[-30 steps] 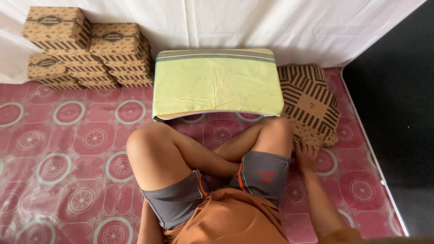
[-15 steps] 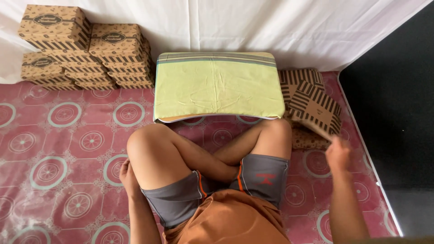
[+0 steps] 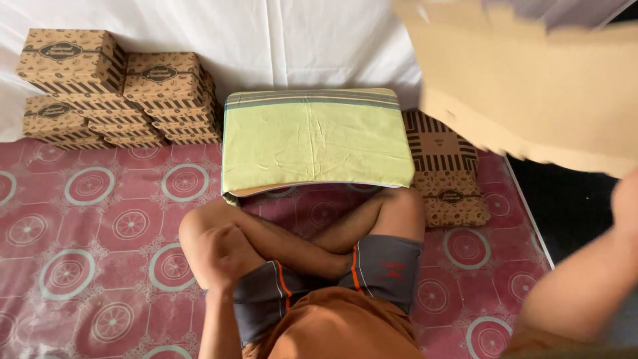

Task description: Folding flat cardboard sheets into small rectangular boxes while sitting on the floor.

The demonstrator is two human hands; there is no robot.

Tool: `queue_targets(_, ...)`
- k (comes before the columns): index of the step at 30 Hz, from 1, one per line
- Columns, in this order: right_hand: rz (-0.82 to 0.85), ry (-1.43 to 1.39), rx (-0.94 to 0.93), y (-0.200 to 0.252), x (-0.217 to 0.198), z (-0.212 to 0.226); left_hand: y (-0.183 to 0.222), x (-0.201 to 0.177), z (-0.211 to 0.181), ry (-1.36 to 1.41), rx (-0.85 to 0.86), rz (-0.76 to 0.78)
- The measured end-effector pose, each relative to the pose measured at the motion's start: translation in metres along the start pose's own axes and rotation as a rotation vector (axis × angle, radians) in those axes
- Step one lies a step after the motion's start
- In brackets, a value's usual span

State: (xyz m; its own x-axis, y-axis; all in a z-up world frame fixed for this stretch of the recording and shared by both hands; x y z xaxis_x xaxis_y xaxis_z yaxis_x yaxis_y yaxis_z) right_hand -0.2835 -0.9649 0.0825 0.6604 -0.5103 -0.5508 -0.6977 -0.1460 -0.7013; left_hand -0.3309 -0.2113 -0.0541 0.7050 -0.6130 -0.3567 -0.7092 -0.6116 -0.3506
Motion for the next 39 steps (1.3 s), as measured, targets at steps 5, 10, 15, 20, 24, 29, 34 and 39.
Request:
queue_targets(5,-0.476,-1.383,0.301,-0.107,-0.046,0.097,-0.034,0.143,-0.054,-0.133,0.377,0.502)
queue_targets(10,-0.284,-1.595,0.519,-0.125,-0.018,0.199,-0.046,0.245,-0.02,-0.679,0.044,0.685)
queue_targets(15,-0.099,-1.714,0.548,-0.113,-0.009,0.248,-0.036,0.248,-0.011,-0.824,0.062,0.582)
queue_targets(20,-0.164,-1.591,0.26,-0.127,-0.056,0.257,-0.021,0.218,-0.024,-0.912,0.018,0.723)
queue_targets(24,-0.184,-1.448,0.085,-0.153,-0.095,0.251,-0.022,0.203,-0.02,-0.872,0.054,0.779)
queue_targets(29,-0.12,-1.672,0.192,-0.175,-0.104,0.242,-0.06,0.173,-0.008,0.746,-0.284,0.806)
queue_targets(34,0.081,-1.84,0.251,-0.188,-0.041,0.258,-0.117,0.158,0.016,1.102,-0.64,0.701)
queue_targets(39,0.381,-1.743,0.017,-0.21,-0.016,0.281,-0.09,0.165,-0.007,1.02,-0.794,0.87)
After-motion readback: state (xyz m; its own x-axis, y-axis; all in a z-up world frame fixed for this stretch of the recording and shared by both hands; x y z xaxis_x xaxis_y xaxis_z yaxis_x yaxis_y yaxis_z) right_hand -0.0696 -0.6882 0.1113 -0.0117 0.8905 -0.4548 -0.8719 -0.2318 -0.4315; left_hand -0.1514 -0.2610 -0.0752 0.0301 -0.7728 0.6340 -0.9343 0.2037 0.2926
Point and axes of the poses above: each hand's wrist, its own y-axis away from the middle knuckle, its own x-axis out of the palm, z = x × y, the point moved 5 cm from there along -y, towards the middle knuckle, and after that the axes turned 14 degrees about -x, right-handed, at the moved point
